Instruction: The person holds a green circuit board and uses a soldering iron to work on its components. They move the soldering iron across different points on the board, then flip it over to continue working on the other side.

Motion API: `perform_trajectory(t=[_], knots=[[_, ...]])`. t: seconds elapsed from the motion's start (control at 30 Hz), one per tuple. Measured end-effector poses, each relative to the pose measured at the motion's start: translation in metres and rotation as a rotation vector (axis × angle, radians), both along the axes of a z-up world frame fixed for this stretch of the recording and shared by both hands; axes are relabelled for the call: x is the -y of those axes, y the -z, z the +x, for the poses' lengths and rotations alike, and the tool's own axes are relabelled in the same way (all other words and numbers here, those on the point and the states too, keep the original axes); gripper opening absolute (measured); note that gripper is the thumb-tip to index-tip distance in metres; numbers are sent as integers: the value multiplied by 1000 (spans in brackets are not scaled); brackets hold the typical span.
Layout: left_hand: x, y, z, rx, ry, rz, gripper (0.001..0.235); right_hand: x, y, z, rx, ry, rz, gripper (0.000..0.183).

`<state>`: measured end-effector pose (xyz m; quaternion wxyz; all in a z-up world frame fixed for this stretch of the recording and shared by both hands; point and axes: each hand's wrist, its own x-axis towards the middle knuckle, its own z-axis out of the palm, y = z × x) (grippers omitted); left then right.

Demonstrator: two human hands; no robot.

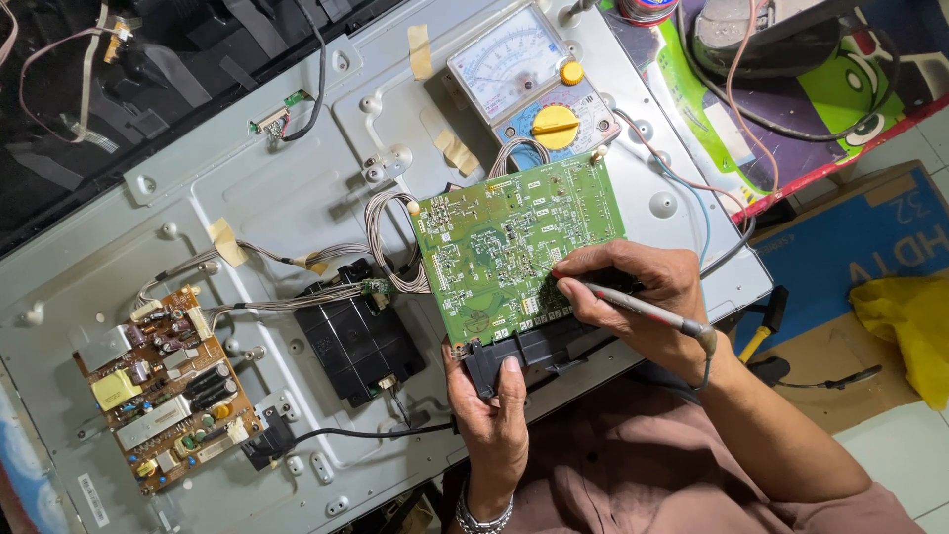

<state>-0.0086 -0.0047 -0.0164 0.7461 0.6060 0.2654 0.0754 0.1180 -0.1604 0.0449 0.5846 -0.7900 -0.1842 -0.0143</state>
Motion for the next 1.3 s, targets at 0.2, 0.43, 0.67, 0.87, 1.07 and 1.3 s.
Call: perform_trajectory(t=[0.2, 0.43, 0.67, 0.87, 1.07, 1.3], knots=[[-1, -12, 5, 1, 20, -23, 70, -2, 1, 1, -9, 10, 2, 10], [-3, -9, 2, -48, 36, -12, 75, -3, -2, 1, 12, 4, -27, 11], [-2, -8, 4, -32, 36, 16, 69, -3, 1, 2, -11, 27, -20, 11], [-2, -23, 9, 0, 44, 50, 61, -2, 1, 2, -6, 16, -12, 11], [-1, -11, 4, -38, 18, 9, 67, -3, 1, 1, -2, 15, -12, 11], [-2, -17, 8, 34, 35, 54, 64, -3, 0, 3, 4, 11, -12, 12]])
